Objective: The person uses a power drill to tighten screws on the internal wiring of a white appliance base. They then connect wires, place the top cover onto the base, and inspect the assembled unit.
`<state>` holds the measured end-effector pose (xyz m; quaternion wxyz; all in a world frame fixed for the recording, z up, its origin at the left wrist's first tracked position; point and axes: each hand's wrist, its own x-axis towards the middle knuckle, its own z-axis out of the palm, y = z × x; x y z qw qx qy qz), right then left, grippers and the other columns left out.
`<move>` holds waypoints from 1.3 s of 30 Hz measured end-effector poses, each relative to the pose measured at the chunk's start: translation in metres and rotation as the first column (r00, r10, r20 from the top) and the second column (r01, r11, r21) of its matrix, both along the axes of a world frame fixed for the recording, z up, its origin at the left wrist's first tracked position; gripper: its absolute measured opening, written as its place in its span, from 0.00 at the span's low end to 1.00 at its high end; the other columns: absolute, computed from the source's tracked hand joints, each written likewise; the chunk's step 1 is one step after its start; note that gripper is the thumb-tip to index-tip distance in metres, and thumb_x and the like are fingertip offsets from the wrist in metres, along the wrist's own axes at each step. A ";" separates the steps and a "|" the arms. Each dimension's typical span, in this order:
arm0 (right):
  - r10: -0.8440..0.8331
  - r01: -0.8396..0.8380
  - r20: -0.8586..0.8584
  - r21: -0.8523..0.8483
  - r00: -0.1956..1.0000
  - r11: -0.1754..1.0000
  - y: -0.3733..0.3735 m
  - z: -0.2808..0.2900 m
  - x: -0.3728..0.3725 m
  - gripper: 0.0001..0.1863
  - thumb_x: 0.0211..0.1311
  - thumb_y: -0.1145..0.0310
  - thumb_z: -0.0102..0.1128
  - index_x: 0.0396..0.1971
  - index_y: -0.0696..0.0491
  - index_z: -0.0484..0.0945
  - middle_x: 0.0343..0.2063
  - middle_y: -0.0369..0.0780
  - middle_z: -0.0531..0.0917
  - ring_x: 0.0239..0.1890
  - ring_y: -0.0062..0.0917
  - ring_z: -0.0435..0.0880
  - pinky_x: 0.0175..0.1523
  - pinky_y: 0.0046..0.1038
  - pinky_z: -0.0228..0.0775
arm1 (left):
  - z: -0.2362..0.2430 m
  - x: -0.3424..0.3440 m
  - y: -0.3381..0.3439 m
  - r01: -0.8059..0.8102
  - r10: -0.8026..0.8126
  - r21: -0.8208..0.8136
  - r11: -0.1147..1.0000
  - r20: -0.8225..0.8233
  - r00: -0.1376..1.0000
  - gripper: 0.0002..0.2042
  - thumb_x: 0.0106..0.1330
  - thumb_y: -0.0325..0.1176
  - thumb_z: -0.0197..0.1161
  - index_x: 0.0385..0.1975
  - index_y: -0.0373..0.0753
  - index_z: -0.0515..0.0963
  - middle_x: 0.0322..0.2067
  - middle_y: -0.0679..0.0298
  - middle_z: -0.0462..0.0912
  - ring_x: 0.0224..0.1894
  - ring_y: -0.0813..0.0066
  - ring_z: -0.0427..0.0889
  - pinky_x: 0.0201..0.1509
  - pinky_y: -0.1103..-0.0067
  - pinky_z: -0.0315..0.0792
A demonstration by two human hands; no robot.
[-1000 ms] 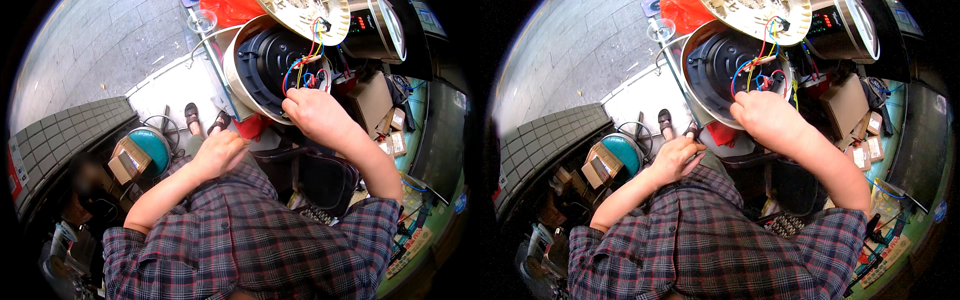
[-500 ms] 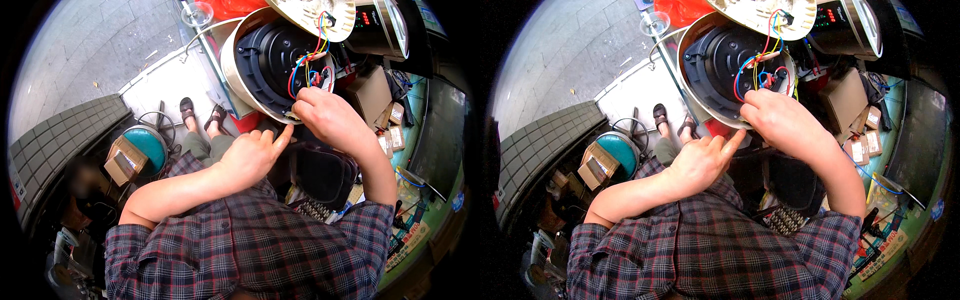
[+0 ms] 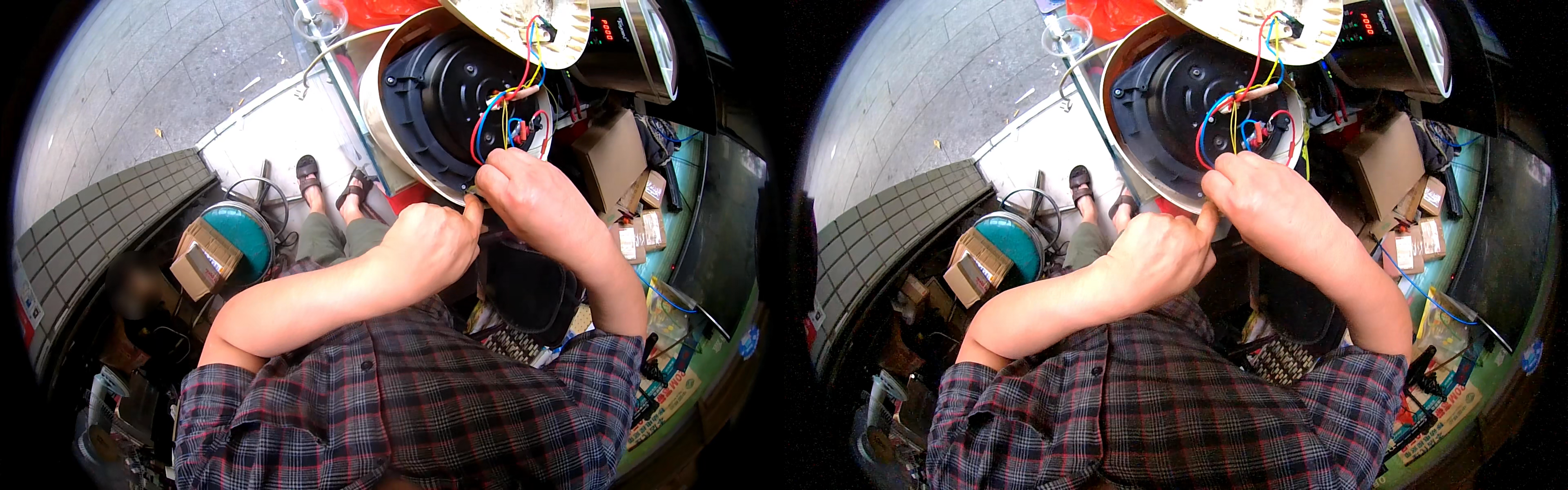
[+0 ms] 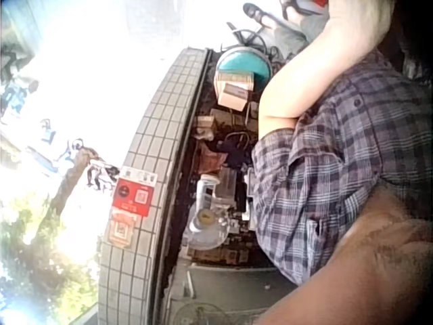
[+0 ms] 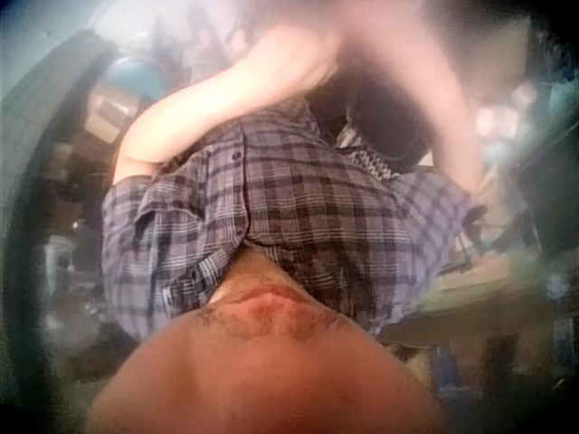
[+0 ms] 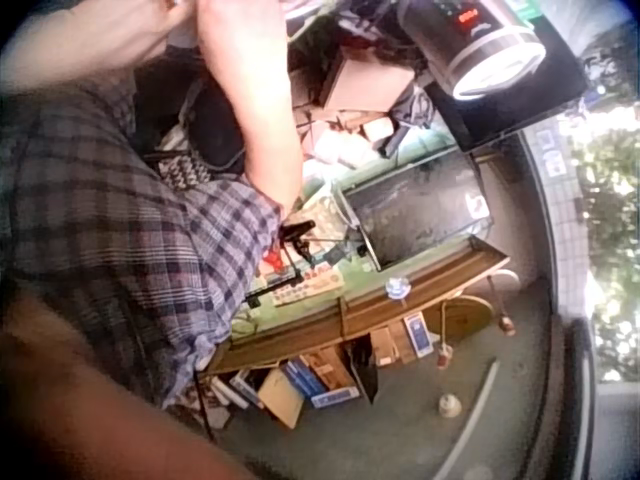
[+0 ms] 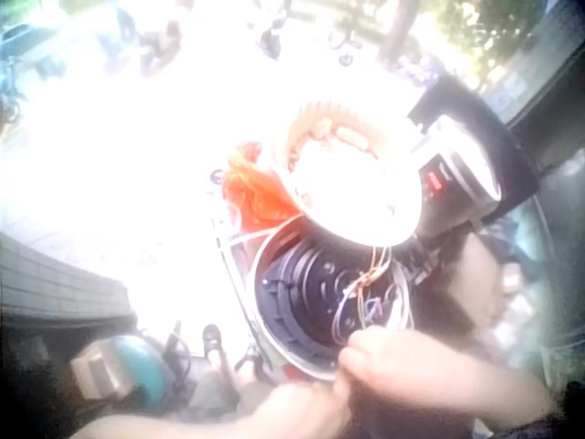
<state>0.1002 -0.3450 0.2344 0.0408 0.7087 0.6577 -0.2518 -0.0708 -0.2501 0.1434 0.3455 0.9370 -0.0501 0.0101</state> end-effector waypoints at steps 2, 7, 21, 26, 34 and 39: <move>0.016 -0.016 -0.014 0.012 1.000 1.000 0.002 0.002 0.002 0.10 0.52 0.78 0.65 0.35 0.56 0.77 0.36 0.43 0.79 0.43 0.40 0.83 0.49 0.39 0.80 | 0.001 -0.001 0.003 0.003 -0.002 -0.009 1.000 0.009 1.000 0.24 0.67 0.40 0.66 0.53 0.24 0.81 0.19 0.67 0.83 0.23 0.71 0.87 0.24 0.72 0.76; 0.052 -0.050 -0.037 0.052 0.998 0.997 0.001 0.000 0.007 0.08 0.54 0.76 0.64 0.34 0.55 0.77 0.37 0.43 0.79 0.43 0.39 0.83 0.48 0.39 0.80 | 0.003 0.003 0.007 -0.019 0.017 -0.029 0.999 -0.062 0.998 0.23 0.68 0.41 0.67 0.53 0.26 0.79 0.17 0.63 0.82 0.20 0.65 0.86 0.26 0.67 0.77; -0.167 0.277 -0.248 0.524 0.954 0.805 -0.038 -0.005 0.017 0.19 0.54 0.81 0.73 0.47 0.54 0.85 0.48 0.43 0.87 0.45 0.38 0.90 0.47 0.36 0.85 | 0.010 -0.002 0.019 0.042 -0.037 0.044 0.998 -0.121 0.992 0.28 0.68 0.43 0.66 0.63 0.31 0.78 0.24 0.61 0.84 0.25 0.63 0.87 0.36 0.64 0.82; -0.277 0.394 -0.284 0.574 0.918 0.718 -0.086 -0.030 -0.025 0.19 0.55 0.78 0.74 0.49 0.54 0.86 0.37 0.41 0.86 0.35 0.36 0.87 0.40 0.35 0.82 | 0.011 -0.008 0.031 0.023 -0.033 -0.153 0.988 -0.065 0.997 0.30 0.65 0.28 0.70 0.68 0.32 0.71 0.29 0.54 0.83 0.31 0.54 0.87 0.42 0.63 0.81; -0.429 0.443 -0.124 0.373 0.895 0.815 -0.103 -0.050 -0.067 0.28 0.58 0.70 0.70 0.61 0.58 0.81 0.29 0.38 0.82 0.28 0.30 0.84 0.35 0.31 0.79 | 0.010 -0.002 0.038 0.125 -0.121 0.027 0.992 -0.116 0.986 0.33 0.65 0.25 0.69 0.72 0.35 0.71 0.27 0.60 0.80 0.29 0.62 0.86 0.32 0.66 0.81; -0.433 0.468 -0.180 0.281 0.883 0.838 -0.090 -0.042 -0.059 0.25 0.62 0.68 0.68 0.58 0.60 0.80 0.29 0.43 0.85 0.26 0.35 0.88 0.31 0.35 0.81 | 0.026 0.021 0.058 0.407 -0.361 0.271 0.872 -0.204 0.910 0.33 0.67 0.32 0.62 0.76 0.37 0.69 0.26 0.59 0.83 0.26 0.63 0.86 0.29 0.67 0.80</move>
